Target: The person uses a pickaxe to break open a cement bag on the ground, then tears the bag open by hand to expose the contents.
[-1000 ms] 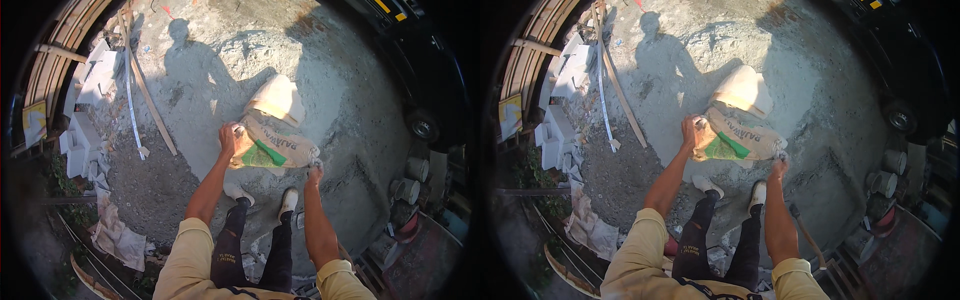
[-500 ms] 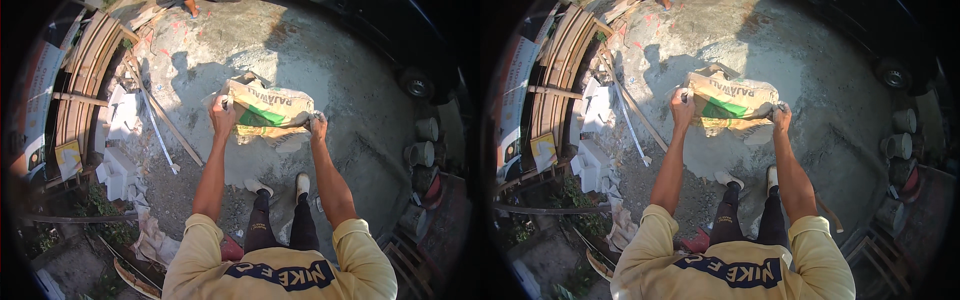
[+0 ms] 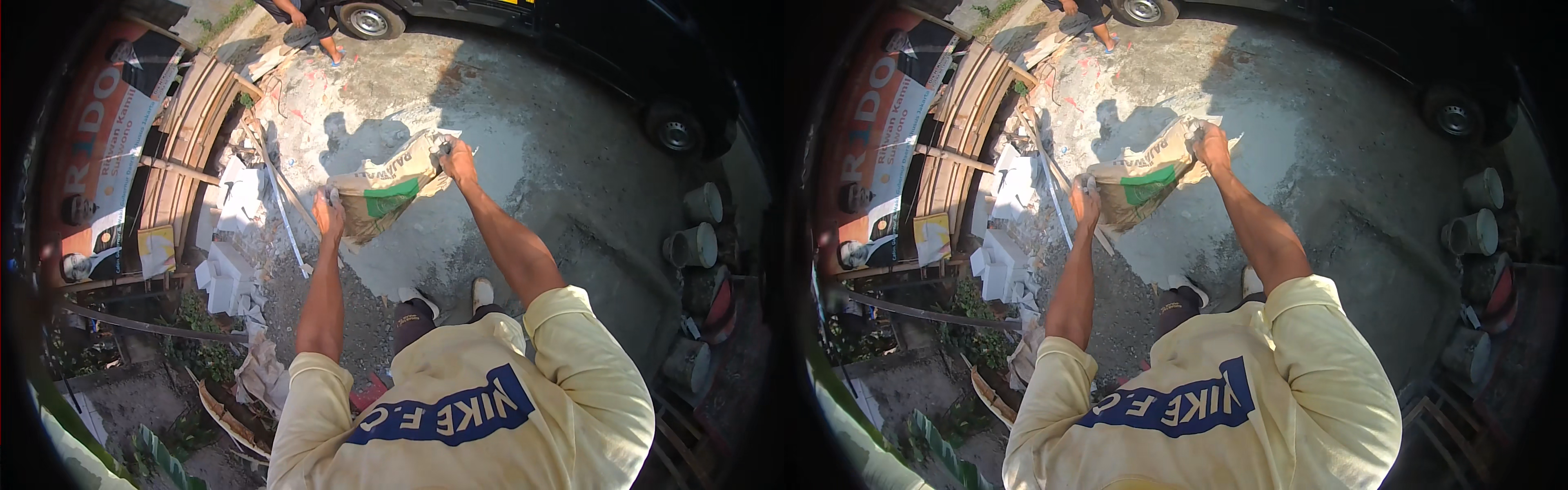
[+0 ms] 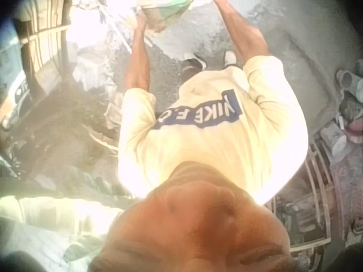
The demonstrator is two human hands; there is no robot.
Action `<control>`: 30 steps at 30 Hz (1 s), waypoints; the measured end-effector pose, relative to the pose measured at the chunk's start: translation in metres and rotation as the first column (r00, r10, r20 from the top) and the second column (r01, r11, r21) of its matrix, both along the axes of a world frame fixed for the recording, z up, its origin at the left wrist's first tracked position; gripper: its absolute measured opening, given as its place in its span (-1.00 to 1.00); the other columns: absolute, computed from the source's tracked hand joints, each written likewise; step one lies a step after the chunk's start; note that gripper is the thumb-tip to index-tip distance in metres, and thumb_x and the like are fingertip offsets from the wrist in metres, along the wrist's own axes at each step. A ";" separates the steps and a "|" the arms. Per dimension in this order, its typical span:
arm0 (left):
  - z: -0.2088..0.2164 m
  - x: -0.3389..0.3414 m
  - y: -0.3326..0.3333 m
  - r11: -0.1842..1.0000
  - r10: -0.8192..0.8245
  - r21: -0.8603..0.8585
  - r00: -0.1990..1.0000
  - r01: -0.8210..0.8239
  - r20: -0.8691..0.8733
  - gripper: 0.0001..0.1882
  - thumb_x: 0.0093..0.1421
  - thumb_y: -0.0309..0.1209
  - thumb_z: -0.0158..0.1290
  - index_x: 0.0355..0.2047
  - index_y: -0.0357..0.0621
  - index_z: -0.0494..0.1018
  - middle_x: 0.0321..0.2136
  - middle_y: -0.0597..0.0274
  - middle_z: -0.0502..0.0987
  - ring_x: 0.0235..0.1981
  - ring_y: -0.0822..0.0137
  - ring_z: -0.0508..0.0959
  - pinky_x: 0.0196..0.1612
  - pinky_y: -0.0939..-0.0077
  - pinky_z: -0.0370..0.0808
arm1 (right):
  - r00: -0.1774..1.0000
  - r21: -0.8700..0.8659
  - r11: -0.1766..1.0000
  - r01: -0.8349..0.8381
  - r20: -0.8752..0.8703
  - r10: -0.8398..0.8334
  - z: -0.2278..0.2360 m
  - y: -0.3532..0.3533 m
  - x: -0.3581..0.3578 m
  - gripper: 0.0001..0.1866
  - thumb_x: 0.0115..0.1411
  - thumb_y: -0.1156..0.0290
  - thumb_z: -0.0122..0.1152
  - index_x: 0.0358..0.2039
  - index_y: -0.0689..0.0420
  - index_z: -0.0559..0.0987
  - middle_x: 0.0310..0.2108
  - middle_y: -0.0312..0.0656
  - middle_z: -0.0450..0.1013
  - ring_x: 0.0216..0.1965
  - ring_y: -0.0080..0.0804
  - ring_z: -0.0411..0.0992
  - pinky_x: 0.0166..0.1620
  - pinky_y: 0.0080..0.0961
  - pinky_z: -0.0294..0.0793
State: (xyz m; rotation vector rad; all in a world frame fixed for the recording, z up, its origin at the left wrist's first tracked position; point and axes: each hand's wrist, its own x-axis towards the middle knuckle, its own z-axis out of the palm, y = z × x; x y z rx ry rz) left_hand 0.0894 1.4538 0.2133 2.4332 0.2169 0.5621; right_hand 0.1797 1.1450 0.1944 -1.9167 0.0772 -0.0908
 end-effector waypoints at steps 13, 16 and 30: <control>0.037 -0.053 -0.048 0.899 0.382 -0.306 0.904 -0.314 0.191 -0.83 -0.13 -0.56 -0.12 -0.45 -0.22 0.36 -0.63 0.15 0.42 -0.58 0.27 0.41 -0.42 0.34 0.38 | 0.993 0.645 0.759 -0.086 -0.009 0.120 -0.052 -0.010 0.027 -0.72 -0.13 0.52 0.11 -0.36 0.31 0.61 -0.48 -0.20 0.54 -0.51 -0.46 0.46 -0.43 -0.54 0.41; 0.069 -0.060 -0.051 0.953 0.301 -0.129 0.918 -0.275 0.260 -0.89 -0.02 -0.52 -0.09 -0.44 -0.23 0.38 -0.59 -0.01 0.45 -0.54 0.04 0.46 -0.39 0.29 0.40 | 0.977 0.657 0.749 -0.092 -0.087 0.196 -0.031 -0.006 0.010 -0.79 0.00 0.59 0.09 -0.32 0.26 0.61 -0.42 -0.21 0.54 -0.47 -0.45 0.49 -0.42 -0.56 0.50; 0.108 -0.031 -0.030 0.934 0.356 -0.096 0.923 -0.345 0.147 -0.84 -0.07 -0.36 0.10 -0.54 -0.20 0.50 -0.64 0.02 0.52 -0.55 0.04 0.54 -0.40 0.29 0.43 | 0.914 0.726 0.672 0.146 -0.359 0.188 -0.020 -0.040 -0.063 -0.66 0.10 0.33 0.19 -0.13 0.23 0.50 -0.10 -0.05 0.41 -0.17 0.02 0.44 -0.16 -0.18 0.50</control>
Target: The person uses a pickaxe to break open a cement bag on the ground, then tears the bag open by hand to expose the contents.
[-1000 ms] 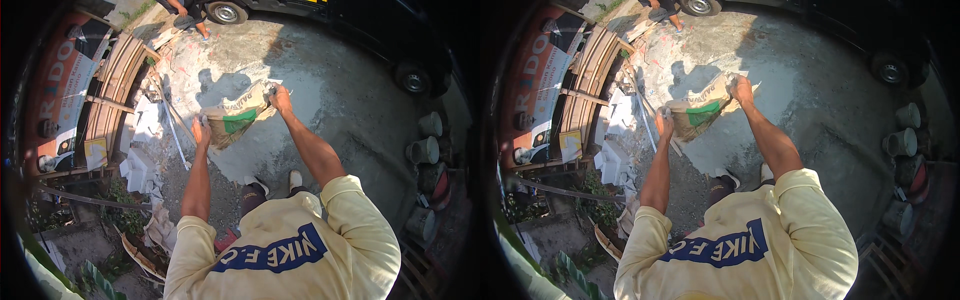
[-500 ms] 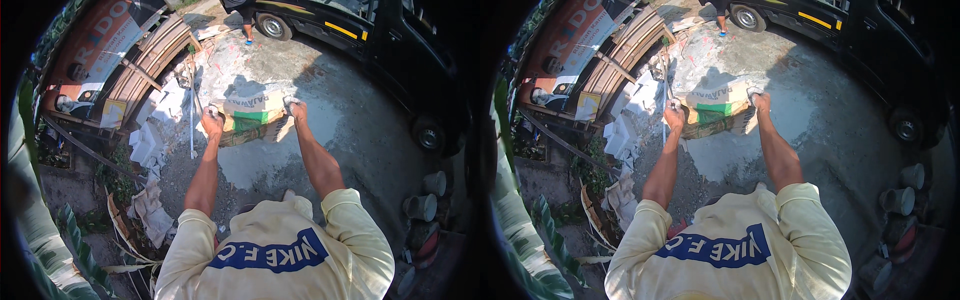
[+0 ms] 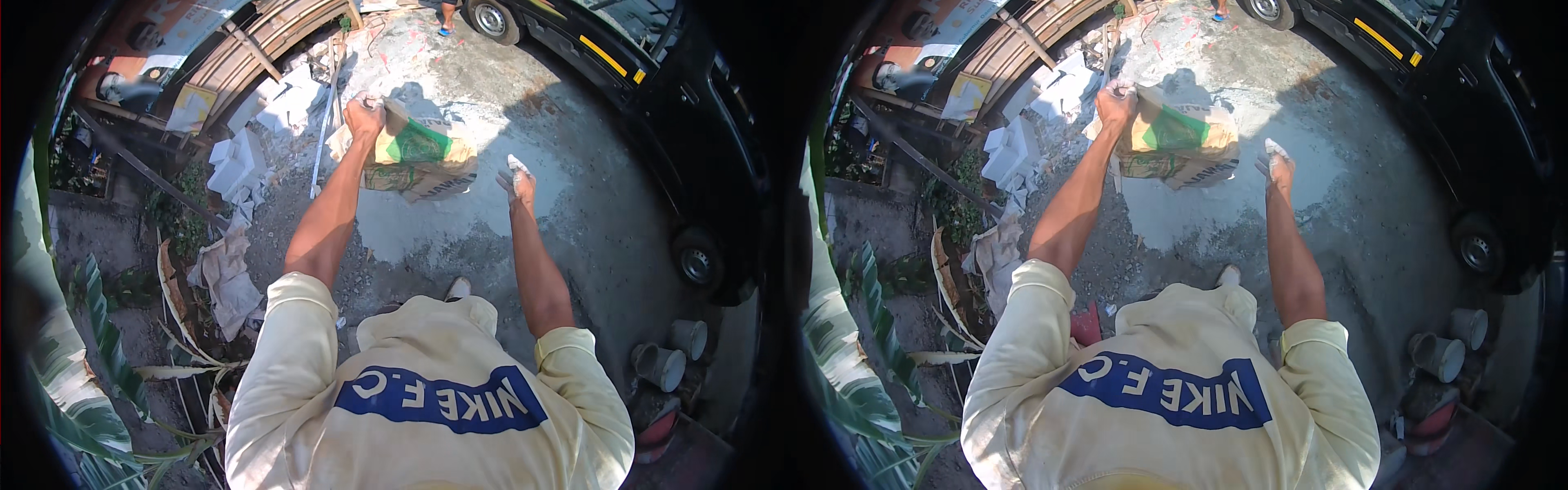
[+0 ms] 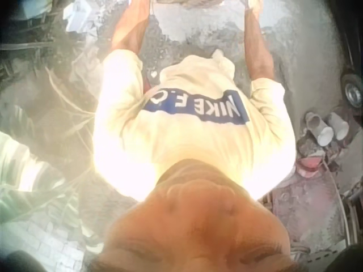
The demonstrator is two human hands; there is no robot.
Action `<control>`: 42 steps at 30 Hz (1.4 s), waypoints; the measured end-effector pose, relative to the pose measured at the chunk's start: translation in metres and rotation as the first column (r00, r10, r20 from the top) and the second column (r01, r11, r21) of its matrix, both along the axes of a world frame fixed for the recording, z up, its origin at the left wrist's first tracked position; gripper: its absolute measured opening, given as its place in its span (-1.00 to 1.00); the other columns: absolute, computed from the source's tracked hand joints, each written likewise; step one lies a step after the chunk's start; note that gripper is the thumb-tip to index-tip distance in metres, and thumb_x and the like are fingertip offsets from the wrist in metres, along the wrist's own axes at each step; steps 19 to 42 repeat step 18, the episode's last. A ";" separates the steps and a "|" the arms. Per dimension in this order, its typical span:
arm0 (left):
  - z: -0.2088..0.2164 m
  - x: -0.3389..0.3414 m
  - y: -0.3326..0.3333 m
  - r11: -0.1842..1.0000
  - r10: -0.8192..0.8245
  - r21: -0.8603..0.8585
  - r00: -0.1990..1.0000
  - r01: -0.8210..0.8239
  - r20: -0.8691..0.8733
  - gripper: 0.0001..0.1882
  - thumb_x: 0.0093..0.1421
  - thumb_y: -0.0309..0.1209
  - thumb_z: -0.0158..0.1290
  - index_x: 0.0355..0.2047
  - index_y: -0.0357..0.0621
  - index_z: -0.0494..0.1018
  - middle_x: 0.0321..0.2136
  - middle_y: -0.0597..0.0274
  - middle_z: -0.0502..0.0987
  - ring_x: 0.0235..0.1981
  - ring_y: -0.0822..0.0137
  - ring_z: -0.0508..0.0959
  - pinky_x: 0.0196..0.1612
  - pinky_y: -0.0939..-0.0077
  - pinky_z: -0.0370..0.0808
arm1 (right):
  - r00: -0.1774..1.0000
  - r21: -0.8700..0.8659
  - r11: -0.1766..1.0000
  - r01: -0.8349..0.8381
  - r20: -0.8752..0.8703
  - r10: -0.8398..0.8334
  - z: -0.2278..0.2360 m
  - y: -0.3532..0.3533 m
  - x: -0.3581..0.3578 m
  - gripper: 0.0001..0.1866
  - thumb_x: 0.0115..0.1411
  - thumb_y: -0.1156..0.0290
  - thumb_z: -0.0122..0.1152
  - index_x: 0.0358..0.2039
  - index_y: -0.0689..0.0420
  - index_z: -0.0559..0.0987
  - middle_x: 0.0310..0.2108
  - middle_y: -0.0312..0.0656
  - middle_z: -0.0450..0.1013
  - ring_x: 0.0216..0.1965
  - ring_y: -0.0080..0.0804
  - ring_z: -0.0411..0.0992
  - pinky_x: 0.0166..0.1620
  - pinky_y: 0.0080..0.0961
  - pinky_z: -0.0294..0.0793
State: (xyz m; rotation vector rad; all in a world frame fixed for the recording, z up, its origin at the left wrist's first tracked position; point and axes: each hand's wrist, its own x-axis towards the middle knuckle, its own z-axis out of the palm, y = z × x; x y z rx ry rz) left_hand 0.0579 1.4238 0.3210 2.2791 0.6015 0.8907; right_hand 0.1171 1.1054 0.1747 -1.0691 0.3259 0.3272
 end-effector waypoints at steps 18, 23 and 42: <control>-0.043 -0.127 0.102 0.776 0.150 -0.624 0.932 0.095 0.329 -0.72 0.05 -0.54 0.10 -0.18 -0.17 0.42 -0.48 0.20 0.56 -0.53 0.37 0.53 -0.37 0.42 0.54 | 0.964 -0.737 0.623 -0.261 -0.173 0.199 -0.151 -0.193 -0.137 -0.73 0.06 0.43 0.21 -0.19 0.23 0.54 -0.44 -0.18 0.52 -0.53 -0.38 0.49 -0.46 -0.47 0.52; -0.043 -0.127 0.102 0.776 0.150 -0.624 0.932 0.095 0.329 -0.72 0.05 -0.54 0.10 -0.18 -0.17 0.42 -0.48 0.20 0.56 -0.53 0.37 0.53 -0.37 0.42 0.54 | 0.964 -0.737 0.623 -0.261 -0.173 0.199 -0.151 -0.193 -0.137 -0.73 0.06 0.43 0.21 -0.19 0.23 0.54 -0.44 -0.18 0.52 -0.53 -0.38 0.49 -0.46 -0.47 0.52; -0.043 -0.127 0.102 0.776 0.150 -0.624 0.932 0.095 0.329 -0.72 0.05 -0.54 0.10 -0.18 -0.17 0.42 -0.48 0.20 0.56 -0.53 0.37 0.53 -0.37 0.42 0.54 | 0.964 -0.737 0.623 -0.261 -0.173 0.199 -0.151 -0.193 -0.137 -0.73 0.06 0.43 0.21 -0.19 0.23 0.54 -0.44 -0.18 0.52 -0.53 -0.38 0.49 -0.46 -0.47 0.52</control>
